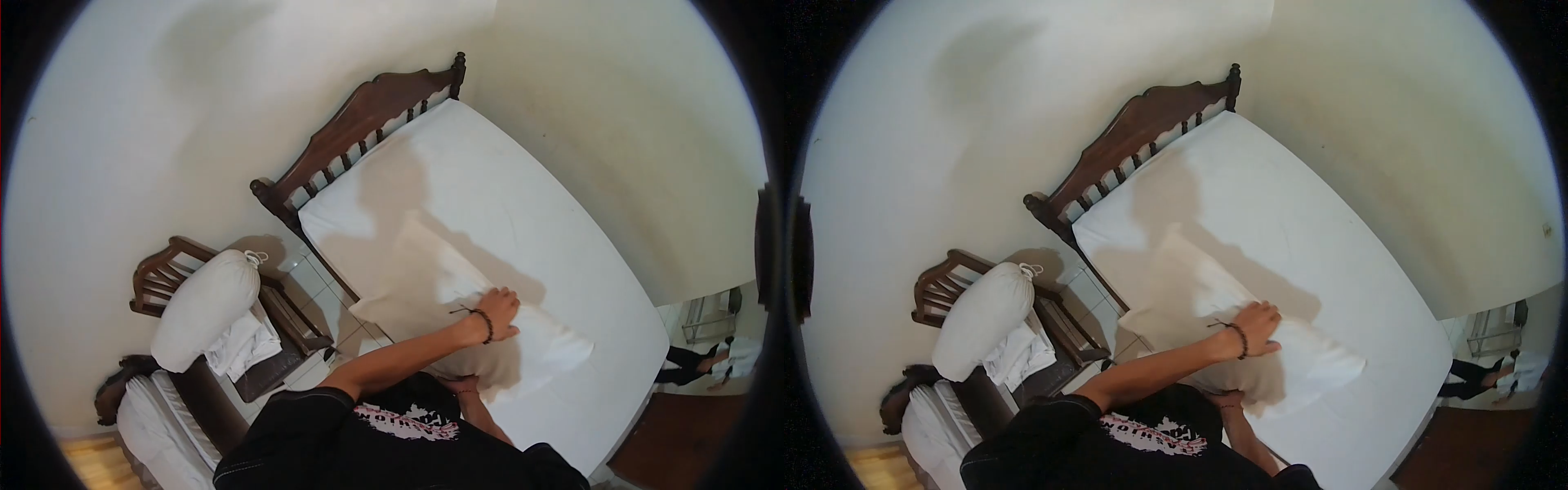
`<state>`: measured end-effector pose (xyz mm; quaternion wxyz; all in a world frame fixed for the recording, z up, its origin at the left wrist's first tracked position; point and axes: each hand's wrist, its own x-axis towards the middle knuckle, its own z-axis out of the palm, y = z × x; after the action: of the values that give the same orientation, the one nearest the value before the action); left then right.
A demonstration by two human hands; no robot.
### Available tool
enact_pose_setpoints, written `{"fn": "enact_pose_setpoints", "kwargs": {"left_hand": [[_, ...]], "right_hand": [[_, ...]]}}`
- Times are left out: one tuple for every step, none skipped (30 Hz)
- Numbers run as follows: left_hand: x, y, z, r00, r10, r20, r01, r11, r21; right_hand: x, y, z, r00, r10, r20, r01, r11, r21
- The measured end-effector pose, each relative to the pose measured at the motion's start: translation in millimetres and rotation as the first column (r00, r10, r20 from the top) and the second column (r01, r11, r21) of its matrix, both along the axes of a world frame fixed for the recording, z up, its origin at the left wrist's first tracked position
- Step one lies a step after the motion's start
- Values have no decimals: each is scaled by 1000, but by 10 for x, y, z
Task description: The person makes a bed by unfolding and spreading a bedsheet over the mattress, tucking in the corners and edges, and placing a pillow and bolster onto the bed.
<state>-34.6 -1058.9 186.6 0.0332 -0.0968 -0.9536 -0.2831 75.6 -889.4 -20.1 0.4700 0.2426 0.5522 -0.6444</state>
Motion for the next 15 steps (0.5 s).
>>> {"fn": "enact_pose_setpoints", "kwargs": {"left_hand": [[-113,163,-87,996,-79,36,79,997,-19],[-198,321,-149,985,-153,74,156,987,-34],[-263,460,-161,988,-137,74,140,990,-30],[-318,577,-156,970,-203,134,211,976,-52],[-365,700,-167,945,-265,194,282,957,-67],[-416,829,-238,950,-249,191,266,962,-67],[-462,954,-373,964,-243,108,256,959,-123],[-477,1033,-516,971,-237,25,238,955,-179],[-457,1061,-686,966,-239,-93,224,963,-151],[-453,1059,-801,972,-217,-93,202,968,-149],[-439,1039,-907,951,-278,139,299,939,-170],[-400,1009,-1020,875,-317,365,395,905,-160],[-312,986,-1269,873,-290,392,375,914,-158],[-203,918,-1490,867,-263,422,356,921,-156],[-117,809,-1638,870,-240,432,333,930,-154]], "right_hand": [[-21,97,-30,989,115,-93,-95,977,189],[-39,192,-70,956,244,-162,-169,911,377],[97,562,-235,952,261,-160,-184,906,381],[195,875,-393,978,158,-136,-110,945,308],[264,1152,-538,993,56,-102,-30,971,236],[305,1376,-670,997,-45,-59,54,985,166],[318,1565,-789,990,-141,-9,141,985,100],[300,1710,-879,972,-230,49,228,973,40],[270,1818,-984,944,-311,114,315,949,-15],[214,1886,-1067,905,-383,185,400,914,-62],[140,1898,-1126,857,-445,261,482,870,-100],[51,1892,-1196,800,-495,339,560,819,-126],[26,1809,-1266,733,-535,419,635,759,-142],[-460,626,-1226,656,-565,500,707,693,-145],[-541,478,-941,707,-581,403,672,730,-127]]}}
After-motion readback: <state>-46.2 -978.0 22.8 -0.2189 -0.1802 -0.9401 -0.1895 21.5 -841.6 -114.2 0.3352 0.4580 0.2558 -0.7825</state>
